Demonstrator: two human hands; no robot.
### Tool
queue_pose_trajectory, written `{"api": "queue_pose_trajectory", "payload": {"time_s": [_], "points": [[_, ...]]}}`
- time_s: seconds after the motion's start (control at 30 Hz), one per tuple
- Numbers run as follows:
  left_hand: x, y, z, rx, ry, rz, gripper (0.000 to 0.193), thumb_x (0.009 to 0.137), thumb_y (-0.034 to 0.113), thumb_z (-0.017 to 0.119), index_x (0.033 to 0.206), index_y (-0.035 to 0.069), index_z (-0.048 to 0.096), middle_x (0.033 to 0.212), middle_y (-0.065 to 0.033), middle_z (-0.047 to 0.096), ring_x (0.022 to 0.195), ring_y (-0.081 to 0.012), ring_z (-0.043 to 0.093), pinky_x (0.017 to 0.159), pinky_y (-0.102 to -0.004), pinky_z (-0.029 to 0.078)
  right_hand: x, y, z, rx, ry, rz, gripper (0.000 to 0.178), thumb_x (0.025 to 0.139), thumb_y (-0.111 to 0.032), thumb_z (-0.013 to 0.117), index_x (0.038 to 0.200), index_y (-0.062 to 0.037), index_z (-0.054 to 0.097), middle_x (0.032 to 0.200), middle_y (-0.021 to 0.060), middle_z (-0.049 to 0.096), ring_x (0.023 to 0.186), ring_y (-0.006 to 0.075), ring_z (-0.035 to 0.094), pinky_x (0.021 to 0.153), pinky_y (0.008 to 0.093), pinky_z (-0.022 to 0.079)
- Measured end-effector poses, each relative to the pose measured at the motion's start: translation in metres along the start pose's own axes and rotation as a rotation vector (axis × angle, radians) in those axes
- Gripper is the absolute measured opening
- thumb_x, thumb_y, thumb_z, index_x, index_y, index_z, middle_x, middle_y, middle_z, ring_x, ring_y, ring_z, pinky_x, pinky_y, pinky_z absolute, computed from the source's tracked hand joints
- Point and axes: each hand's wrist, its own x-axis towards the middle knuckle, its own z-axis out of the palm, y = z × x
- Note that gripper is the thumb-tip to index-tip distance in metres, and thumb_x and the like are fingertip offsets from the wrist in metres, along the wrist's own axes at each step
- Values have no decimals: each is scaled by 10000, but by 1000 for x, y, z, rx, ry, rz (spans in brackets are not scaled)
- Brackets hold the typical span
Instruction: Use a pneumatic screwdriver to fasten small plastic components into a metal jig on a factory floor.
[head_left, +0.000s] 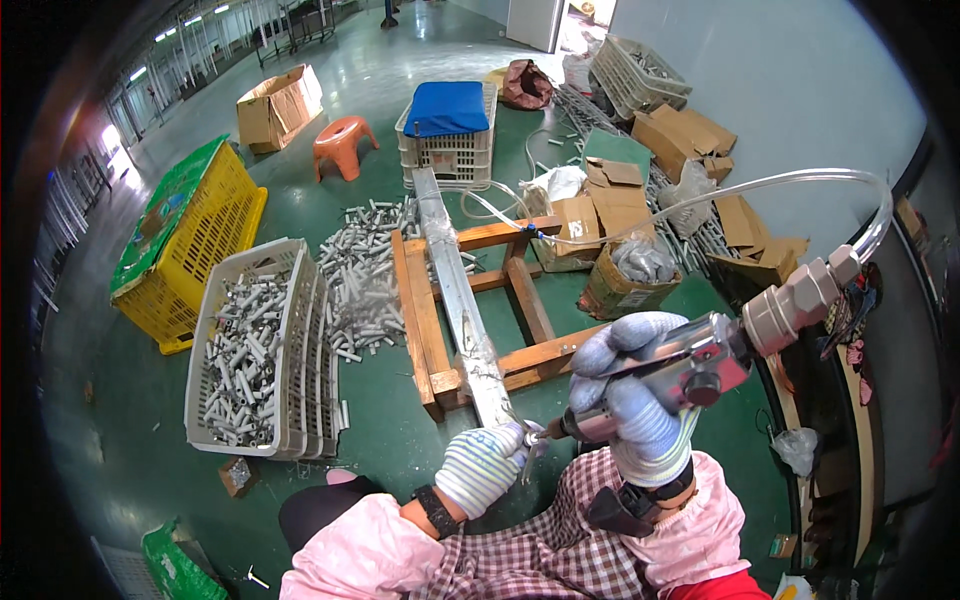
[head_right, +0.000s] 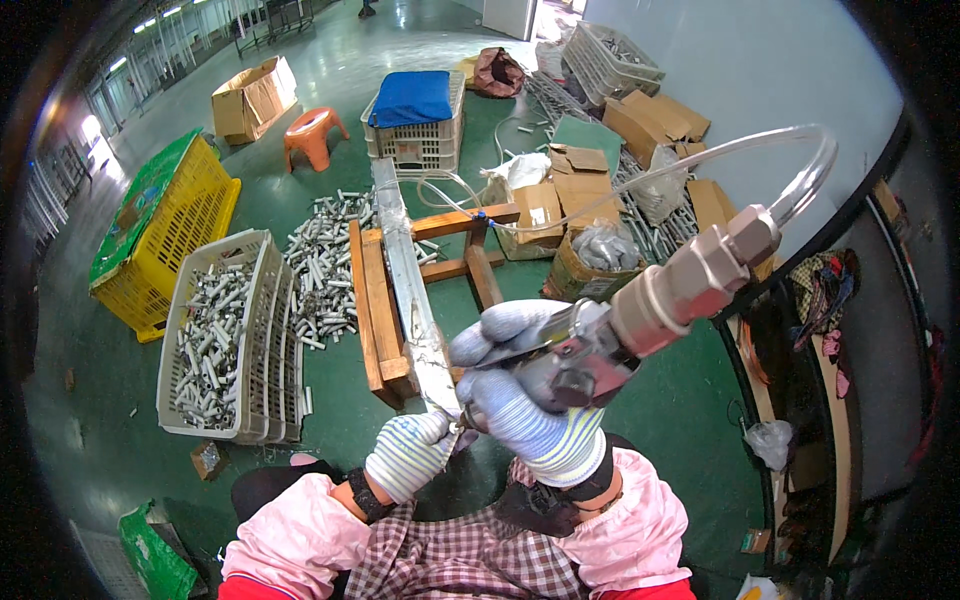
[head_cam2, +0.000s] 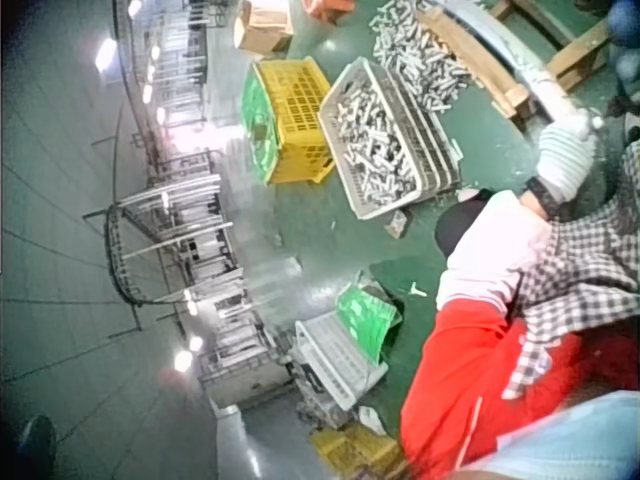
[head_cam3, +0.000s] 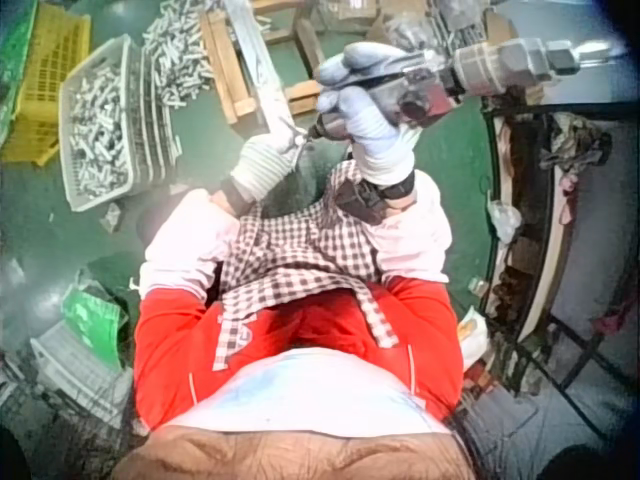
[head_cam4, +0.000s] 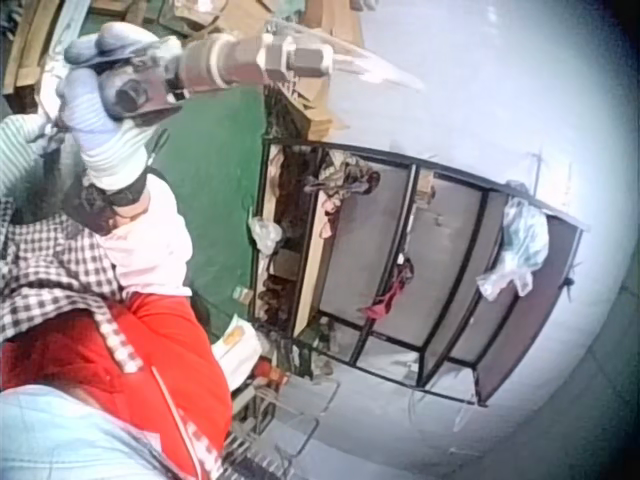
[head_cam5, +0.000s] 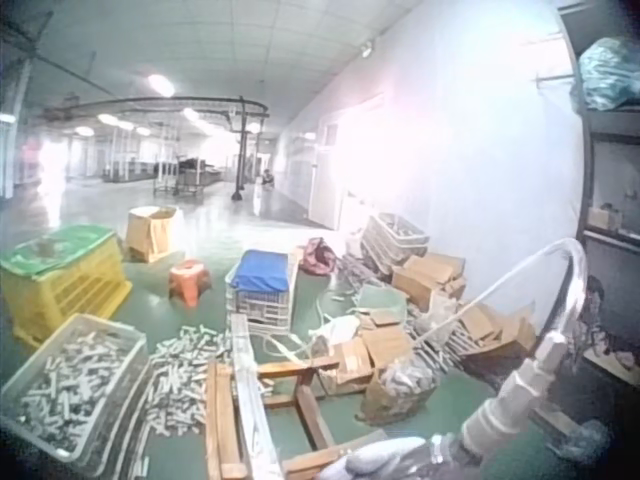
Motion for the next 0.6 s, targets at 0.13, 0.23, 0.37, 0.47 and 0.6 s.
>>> {"api": "queue_pose_trajectory", "payload": {"time_s": [0.13,0.23,0.37,0.47,0.6], "points": [[0,-4,1,31,-174,-26,139,824,204,578,878,81,610,679,-137,595,624,-307,609,551,-407,480,-1,0,9,-144,-133,3,409,755,45,655,1120,-34,488,966,99,618,888,161,619,788,301,519],[-12,-34,28,-86,-133,-47,127,819,196,572,868,80,593,690,-150,597,646,-334,608,563,-420,482,2,0,20,-220,-283,64,398,760,18,655,1127,-18,506,992,88,618,904,179,621,812,303,506],[-2,-24,24,-224,-87,-47,116,810,194,582,853,86,580,710,-157,605,667,-345,612,572,-420,487,5,2,21,-345,-274,41,380,749,-31,680,1108,-25,555,964,87,645,895,203,637,817,325,512],[-9,-41,43,-283,-67,-50,125,803,165,593,894,79,594,750,-160,621,702,-348,617,591,-410,495,7,-3,24,-458,-285,148,389,741,-81,705,1104,-27,576,981,86,664,911,183,648,817,327,517],[-10,-40,46,-499,-61,-65,143,799,147,600,928,86,611,785,-156,629,728,-353,616,608,-404,498,9,9,22,-529,-330,8,381,690,59,656,1032,-32,515,900,84,632,865,155,632,779,310,533]]}}
